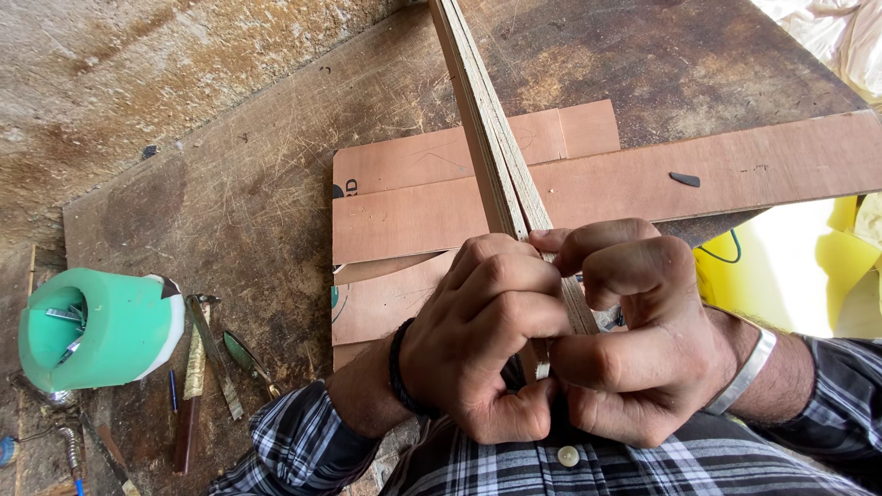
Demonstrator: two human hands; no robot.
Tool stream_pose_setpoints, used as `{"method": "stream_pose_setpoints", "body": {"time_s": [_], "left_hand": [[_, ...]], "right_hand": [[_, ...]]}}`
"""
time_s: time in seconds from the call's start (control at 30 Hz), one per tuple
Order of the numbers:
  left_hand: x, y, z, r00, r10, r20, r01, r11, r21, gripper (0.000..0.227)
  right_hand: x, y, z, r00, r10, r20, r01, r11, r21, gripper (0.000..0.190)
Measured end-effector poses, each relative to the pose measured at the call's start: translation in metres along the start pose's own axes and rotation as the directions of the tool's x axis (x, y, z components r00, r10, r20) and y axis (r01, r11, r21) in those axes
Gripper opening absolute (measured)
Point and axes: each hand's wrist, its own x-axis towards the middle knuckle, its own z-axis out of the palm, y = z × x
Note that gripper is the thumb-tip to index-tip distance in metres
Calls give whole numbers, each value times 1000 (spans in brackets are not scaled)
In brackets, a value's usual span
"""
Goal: The person assembles wooden furniture components using a hammer and pliers. They align wooden strips, hammer nails into place, and use pliers to adjust or remove nails from the pieces.
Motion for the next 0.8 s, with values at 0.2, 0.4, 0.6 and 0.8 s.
{"method": "stream_pose_setpoints", "body": {"time_s": [0.2, 0.4, 0.6, 0.8], "left_hand": [[-4, -5, 7, 993, -38, -114, 14, 979, -206, 54], [-13, -8, 9, 959, -9, -284, 21, 999, 39, 66], [-33, -14, 2, 970, -152, -190, 136, 986, -97, 64], [-51, -2, 10, 836, -364, -410, 305, 930, -205, 64]], "right_hand": [[1, 1, -4, 998, 34, 43, -35, 999, 19, 17], [-4, -1, -2, 997, 77, 4, -77, 980, 182, 42], [1, 5, 1, 977, 215, 10, -203, 903, 379, 85], [11, 21, 24, 958, 285, -18, -243, 845, 477, 110]]}}
